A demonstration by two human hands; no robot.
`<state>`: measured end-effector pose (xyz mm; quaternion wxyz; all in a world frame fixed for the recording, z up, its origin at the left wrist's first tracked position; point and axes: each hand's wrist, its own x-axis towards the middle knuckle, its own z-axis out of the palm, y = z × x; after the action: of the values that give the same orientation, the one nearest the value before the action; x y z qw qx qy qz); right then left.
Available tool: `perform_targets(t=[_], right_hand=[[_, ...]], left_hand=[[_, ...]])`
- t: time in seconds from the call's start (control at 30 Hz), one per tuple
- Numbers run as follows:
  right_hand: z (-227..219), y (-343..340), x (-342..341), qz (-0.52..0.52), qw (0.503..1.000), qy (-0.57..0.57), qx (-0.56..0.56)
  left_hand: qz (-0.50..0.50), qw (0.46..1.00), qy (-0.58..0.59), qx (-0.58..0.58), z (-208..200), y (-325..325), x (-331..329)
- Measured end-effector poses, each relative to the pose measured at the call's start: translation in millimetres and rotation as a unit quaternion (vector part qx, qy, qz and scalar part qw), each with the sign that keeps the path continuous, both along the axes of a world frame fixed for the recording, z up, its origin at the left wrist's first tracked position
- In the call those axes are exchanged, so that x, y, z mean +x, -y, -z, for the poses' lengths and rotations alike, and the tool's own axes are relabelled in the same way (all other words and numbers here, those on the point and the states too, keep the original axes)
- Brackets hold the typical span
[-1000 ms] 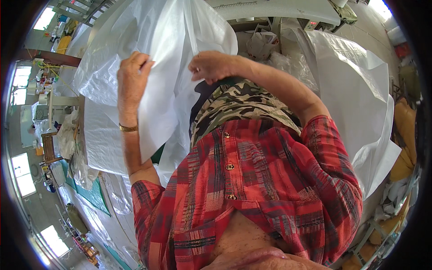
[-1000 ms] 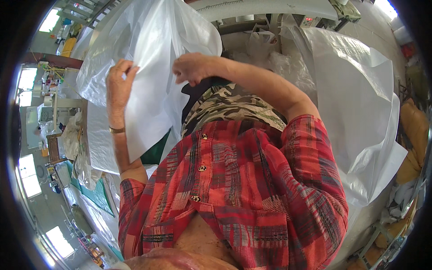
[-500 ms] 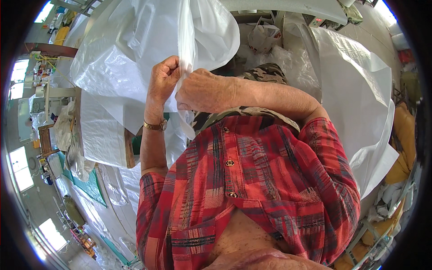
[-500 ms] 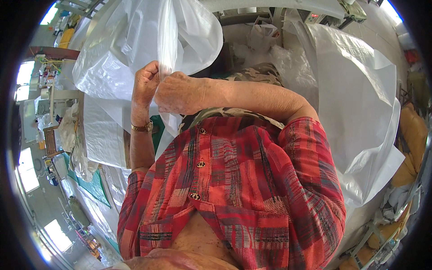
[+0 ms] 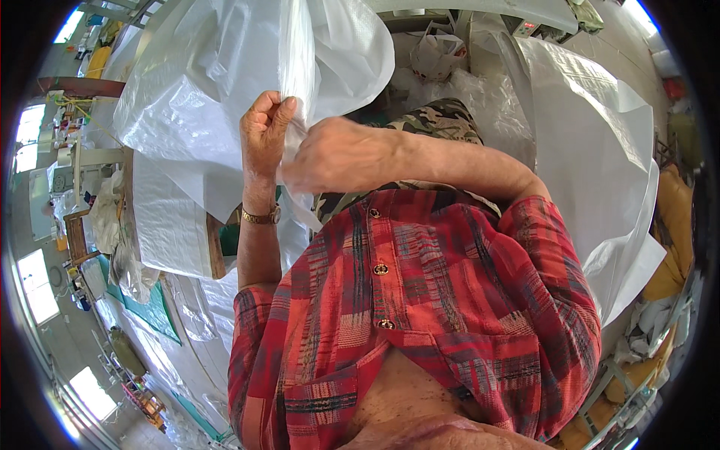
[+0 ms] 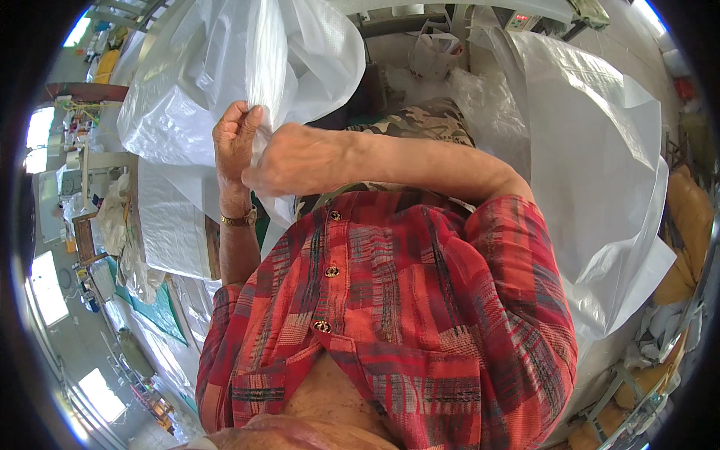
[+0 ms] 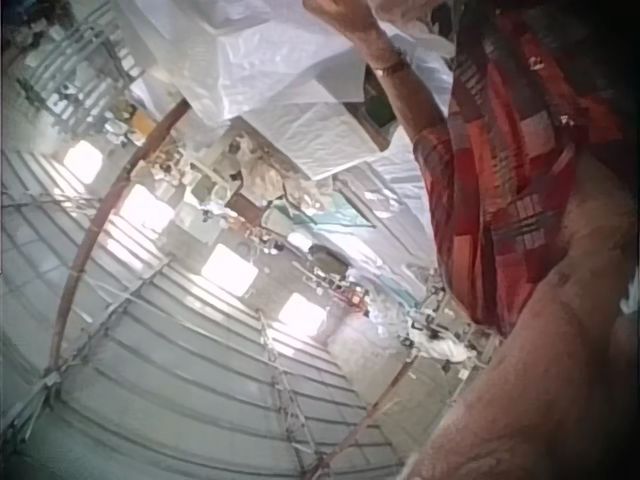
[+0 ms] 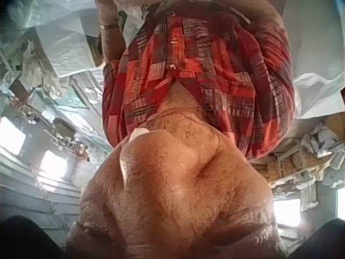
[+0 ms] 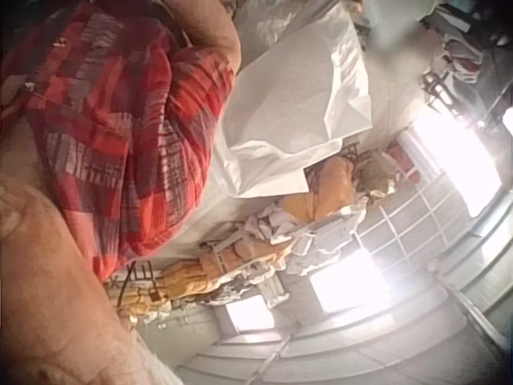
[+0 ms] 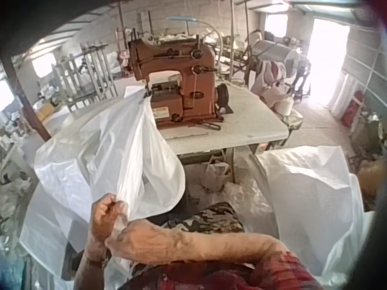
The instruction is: The person aligns a clear plastic liner inside a white woven bag, folds their open edges together, and feeds the material through a sewing machine to stitch them.
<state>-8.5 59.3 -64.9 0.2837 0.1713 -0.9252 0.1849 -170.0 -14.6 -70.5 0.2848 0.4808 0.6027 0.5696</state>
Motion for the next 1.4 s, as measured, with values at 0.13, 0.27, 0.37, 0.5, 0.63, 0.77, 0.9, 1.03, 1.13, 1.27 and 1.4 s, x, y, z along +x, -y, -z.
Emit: perform_targets(t=[0.13, 0.27, 0.37, 0.5, 0.63, 0.77, 0.9, 1.03, 1.13, 1.27, 1.4], right_hand=[[24.3, -26.8, 35.2, 0.293, 0.939, 0.152, -0.098], [58.6, -43.6, 63.6, 0.366, 0.888, 0.279, 0.007], [63.0, -44.8, 59.5, 0.367, 0.901, 0.231, 0.002], [35.3, -23.7, 48.6, 0.19, 0.98, 0.006, -0.061], [17.1, -19.2, 38.2, 0.186, 0.978, 0.045, -0.083], [33.8, -25.5, 49.4, 0.3, 0.915, 0.262, 0.059], [41.1, -37.0, 42.1, 0.351, 0.918, 0.183, 0.026], [13.1, -19.1, 42.4, 0.139, 0.989, 0.012, -0.042], [-13.6, -15.2, 40.5, 0.119, 0.992, 0.0, -0.051], [-22.5, -12.8, 27.1, 0.088, 0.994, 0.029, -0.054], [-10.8, -9.8, 15.3, 0.092, 0.992, 0.081, -0.039]], left_hand=[[-0.052, 0.996, -0.075, -0.017, -4.5, 8.0, -8.1], [-0.082, 0.985, -0.149, -0.01, -8.5, 10.0, -8.5], [-0.087, 0.976, -0.198, 0.005, -12.6, 8.4, -0.2], [-0.083, 0.954, -0.287, 0.003, -22.3, 9.4, 12.2], [-0.068, 0.947, -0.313, 0.003, -26.5, 7.0, 15.0], [-0.077, 0.95, -0.302, -0.016, -22.7, 9.0, 12.1], [-0.089, 0.949, -0.302, 0.007, -23.2, 7.9, 8.7], [-0.112, 0.939, -0.324, 0.004, -41.6, 13.2, -1.0], [-0.046, 0.95, -0.308, -0.007, -46.7, 10.3, 1.3], [0.022, 0.964, -0.264, -0.001, -38.1, 0.6, 7.7], [0.058, 0.986, -0.158, 0.004, -22.4, -2.7, 7.1]])
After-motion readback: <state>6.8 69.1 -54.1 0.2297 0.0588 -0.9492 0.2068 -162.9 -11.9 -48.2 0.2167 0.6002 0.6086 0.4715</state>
